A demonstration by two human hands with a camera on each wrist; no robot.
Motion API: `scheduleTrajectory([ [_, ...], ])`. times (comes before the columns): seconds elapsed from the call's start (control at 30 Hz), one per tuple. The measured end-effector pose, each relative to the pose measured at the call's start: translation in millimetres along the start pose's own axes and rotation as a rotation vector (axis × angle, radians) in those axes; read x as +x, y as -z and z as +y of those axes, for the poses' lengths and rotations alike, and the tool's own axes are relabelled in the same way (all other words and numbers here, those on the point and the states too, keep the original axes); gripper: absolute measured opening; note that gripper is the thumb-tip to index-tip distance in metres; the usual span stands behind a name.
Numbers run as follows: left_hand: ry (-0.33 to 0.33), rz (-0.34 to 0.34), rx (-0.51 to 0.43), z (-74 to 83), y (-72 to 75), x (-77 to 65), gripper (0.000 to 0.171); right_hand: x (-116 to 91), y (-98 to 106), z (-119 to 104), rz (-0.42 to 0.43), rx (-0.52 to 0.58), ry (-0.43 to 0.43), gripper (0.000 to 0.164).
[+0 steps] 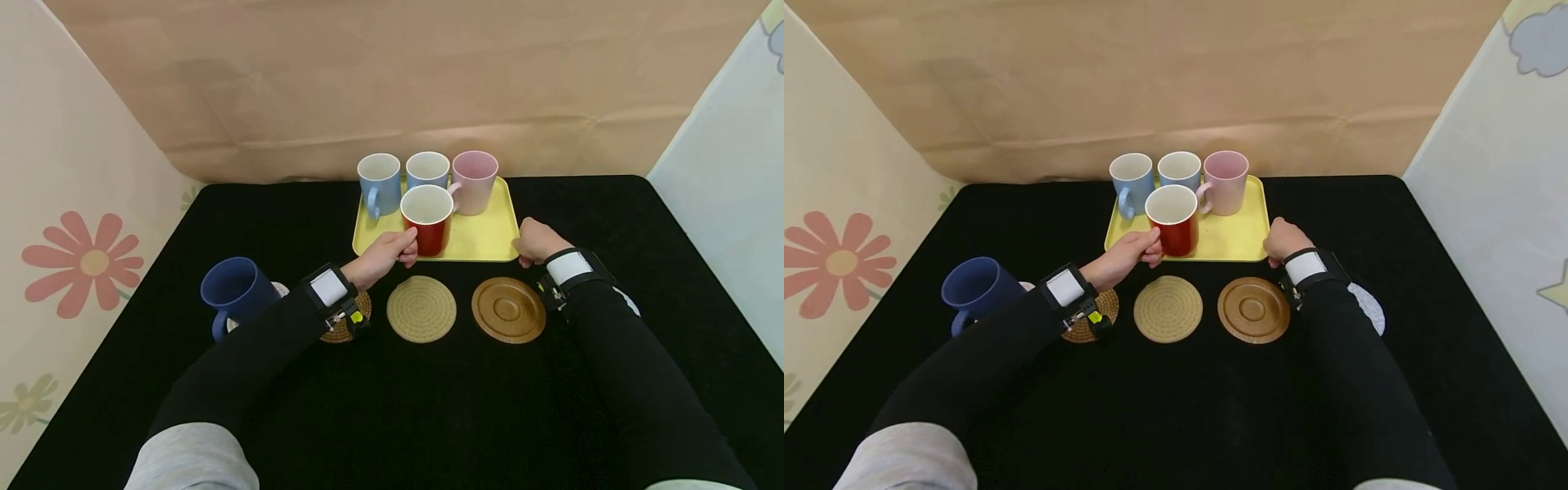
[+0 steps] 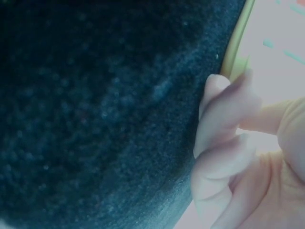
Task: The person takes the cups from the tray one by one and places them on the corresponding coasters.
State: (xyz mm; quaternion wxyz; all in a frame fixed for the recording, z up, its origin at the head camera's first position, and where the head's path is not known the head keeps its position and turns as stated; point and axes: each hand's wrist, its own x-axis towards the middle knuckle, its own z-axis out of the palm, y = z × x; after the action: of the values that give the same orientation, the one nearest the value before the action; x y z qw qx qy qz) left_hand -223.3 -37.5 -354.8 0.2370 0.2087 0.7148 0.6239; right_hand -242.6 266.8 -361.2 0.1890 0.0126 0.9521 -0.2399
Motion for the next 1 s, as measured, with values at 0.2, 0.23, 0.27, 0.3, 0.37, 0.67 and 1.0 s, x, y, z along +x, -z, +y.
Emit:
scheduleTrajectory([
  [0.2, -0.012, 0.049, -0.045, 0.2, -0.4, -18.4, 0.043, 0, 1, 1, 0.001, 0.001, -0.005, 0.011],
  [0.23, -0.017, 0.057, -0.048, 0.2, -0.7, -22.1, 0.043, 0, 1, 1, 0.001, 0.003, -0.004, 0.010],
  [0.27, -0.022, 0.064, -0.052, 0.0, -0.9, -25.7, 0.043, 0, 1, 1, 0.003, 0.000, -0.001, 0.011],
  [0.3, -0.026, 0.072, -0.058, 0.0, -0.8, -29.5, 0.043, 0, 1, 1, 0.002, 0.003, 0.000, 0.011],
  [0.37, -0.039, 0.077, -0.077, 1.2, -0.9, -37.4, 0.043, 0, 1, 2, -0.001, 0.003, -0.004, 0.011],
  [0.67, -0.078, 0.123, -0.143, 4.5, 5.4, -70.3, 0.042, -1, 3, 2, -0.012, 0.003, -0.017, 0.013],
  [1.0, -0.045, 0.193, -0.128, -4.8, 13.8, -112.7, 0.039, -2, 3, -2, -0.023, -0.001, -0.031, 0.014],
])
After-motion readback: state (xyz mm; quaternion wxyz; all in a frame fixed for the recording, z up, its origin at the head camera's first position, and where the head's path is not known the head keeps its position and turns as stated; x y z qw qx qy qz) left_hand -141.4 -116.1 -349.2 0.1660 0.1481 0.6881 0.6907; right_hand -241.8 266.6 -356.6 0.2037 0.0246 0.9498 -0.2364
